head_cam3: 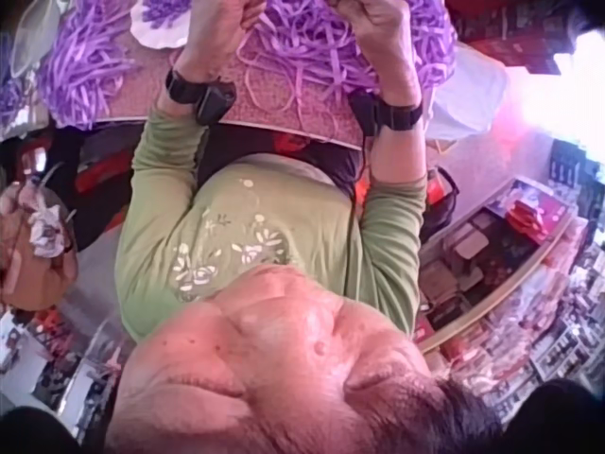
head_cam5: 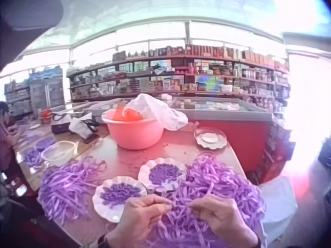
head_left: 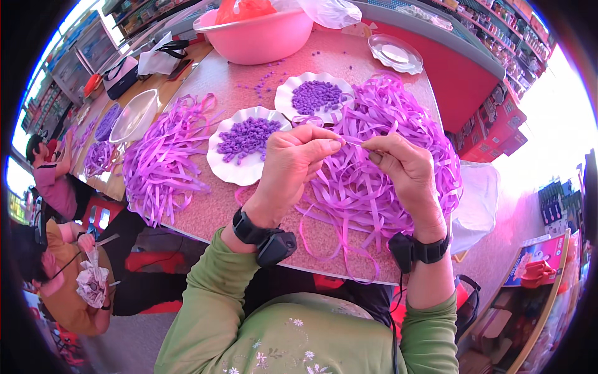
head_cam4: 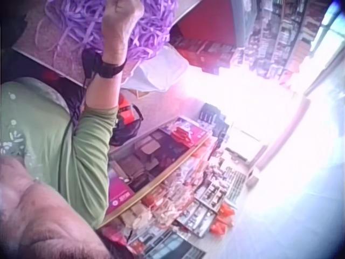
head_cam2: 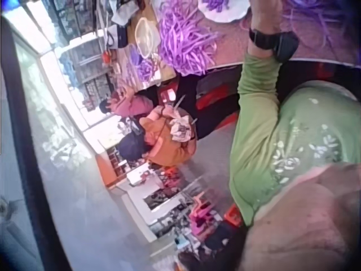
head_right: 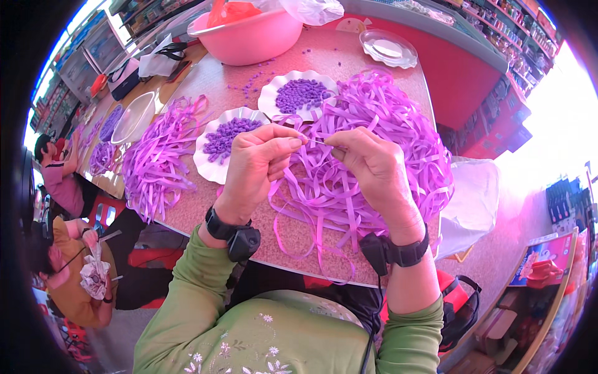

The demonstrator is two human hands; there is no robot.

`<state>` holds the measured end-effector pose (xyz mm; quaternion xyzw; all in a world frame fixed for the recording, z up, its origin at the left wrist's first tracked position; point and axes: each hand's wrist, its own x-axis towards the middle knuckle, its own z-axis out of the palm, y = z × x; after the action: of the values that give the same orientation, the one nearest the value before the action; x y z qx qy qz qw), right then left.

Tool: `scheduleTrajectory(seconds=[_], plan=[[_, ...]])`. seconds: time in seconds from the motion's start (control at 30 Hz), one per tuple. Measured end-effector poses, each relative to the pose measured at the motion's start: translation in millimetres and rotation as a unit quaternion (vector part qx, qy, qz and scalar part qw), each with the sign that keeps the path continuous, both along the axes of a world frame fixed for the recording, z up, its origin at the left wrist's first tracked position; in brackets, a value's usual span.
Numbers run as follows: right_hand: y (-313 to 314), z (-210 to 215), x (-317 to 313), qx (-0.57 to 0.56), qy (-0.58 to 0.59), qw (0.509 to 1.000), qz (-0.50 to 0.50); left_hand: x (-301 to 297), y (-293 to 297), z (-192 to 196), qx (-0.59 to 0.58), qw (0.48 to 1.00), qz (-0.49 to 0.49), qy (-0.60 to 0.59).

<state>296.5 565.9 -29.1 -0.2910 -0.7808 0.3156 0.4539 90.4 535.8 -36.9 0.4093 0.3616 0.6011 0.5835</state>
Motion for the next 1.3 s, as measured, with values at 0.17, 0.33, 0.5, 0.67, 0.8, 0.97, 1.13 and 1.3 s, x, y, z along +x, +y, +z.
scheduleTrajectory(seconds=[0.17, 0.33, 0.5, 0.67, 0.8, 0.97, 1.13, 1.3], plan=[[1, -1, 0, 0.019, -0.005, 1.0, 0.005, 2, -1, 1, 0.003, 1.0, 0.005, 0.015], [-2, 1, -2, 0.021, -0.019, 1.0, -0.008, 2, -2, -1, 0.02, 0.999, 0.012, 0.032], [-2, 2, -2, 0.011, -0.033, 0.999, -0.013, 4, -3, 0, 0.037, 0.998, 0.016, 0.051], [-3, 4, -1, -0.004, -0.029, 0.999, -0.018, 4, -3, -1, 0.051, 0.997, 0.017, 0.059], [-2, 3, -1, -0.024, -0.029, 0.999, -0.006, 6, -4, -3, 0.079, 0.992, 0.032, 0.092], [-3, 3, -1, -0.034, -0.032, 0.999, 0.012, 9, -4, -4, 0.086, 0.989, 0.053, 0.107], [-11, 13, -4, -0.08, -0.139, 0.986, -0.032, 8, -4, -4, 0.05, 0.99, 0.09, 0.097], [-5, -4, -9, 0.013, -0.096, 0.994, -0.055, 5, -3, -4, 0.053, 0.988, 0.097, 0.108]])
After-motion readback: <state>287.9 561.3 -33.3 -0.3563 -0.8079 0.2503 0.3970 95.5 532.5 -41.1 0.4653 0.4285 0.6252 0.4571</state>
